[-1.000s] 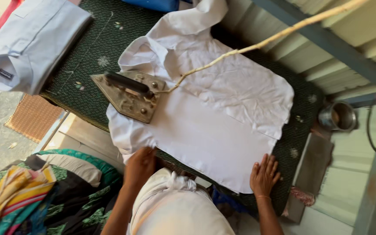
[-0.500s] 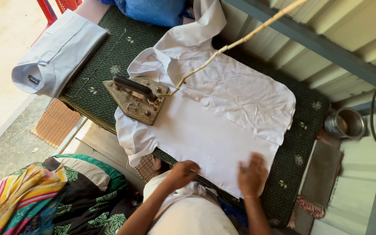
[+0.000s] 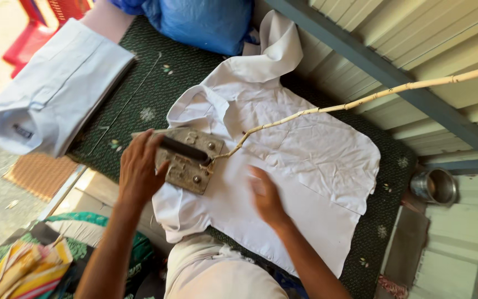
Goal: The person irons a white long-sleeved shirt on a flat surface. The person spreads the shirt, smooths the fabric by hand, and presses different sections of the shirt using a clothes iron.
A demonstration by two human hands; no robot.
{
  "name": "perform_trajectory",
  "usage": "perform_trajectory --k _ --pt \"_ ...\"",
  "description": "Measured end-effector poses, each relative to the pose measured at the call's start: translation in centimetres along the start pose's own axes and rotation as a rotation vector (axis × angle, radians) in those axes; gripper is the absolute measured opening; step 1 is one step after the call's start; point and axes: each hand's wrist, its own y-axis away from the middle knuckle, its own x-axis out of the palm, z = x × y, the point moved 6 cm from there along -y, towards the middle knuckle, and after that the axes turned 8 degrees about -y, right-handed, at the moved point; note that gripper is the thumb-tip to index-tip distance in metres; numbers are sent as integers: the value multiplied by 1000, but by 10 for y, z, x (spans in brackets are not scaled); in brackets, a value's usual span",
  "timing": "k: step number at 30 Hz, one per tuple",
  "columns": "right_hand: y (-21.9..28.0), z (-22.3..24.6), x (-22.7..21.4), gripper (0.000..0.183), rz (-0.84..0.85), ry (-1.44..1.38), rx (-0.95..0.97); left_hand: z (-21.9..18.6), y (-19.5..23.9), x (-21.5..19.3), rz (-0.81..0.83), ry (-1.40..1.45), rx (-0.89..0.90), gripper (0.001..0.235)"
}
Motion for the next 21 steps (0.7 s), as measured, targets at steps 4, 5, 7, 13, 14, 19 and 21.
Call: perform_trajectory --k 4,5,7,13,14,19,21 --pt "-89 95 80 41 241 99 -219 11 -50 63 340 -42 70 21" --pt "-108 102 97 40 300 145 -155 18 -53 74 393 -93 53 10" --pt "-140 96 125 36 484 271 58 21 -52 72 248 25 37 12" --pt "-154 84 133 40 497 -26 7 22 -48 76 160 109 58 17" --pt "-148 78 130 40 470 23 21 17 -47 78 163 120 86 18" --pt "-96 28 95 29 437 338 -89 -43 -39 115 204 264 309 27" --pt "-68 4 62 27 391 317 -10 -77 -16 142 175 347 275 28"
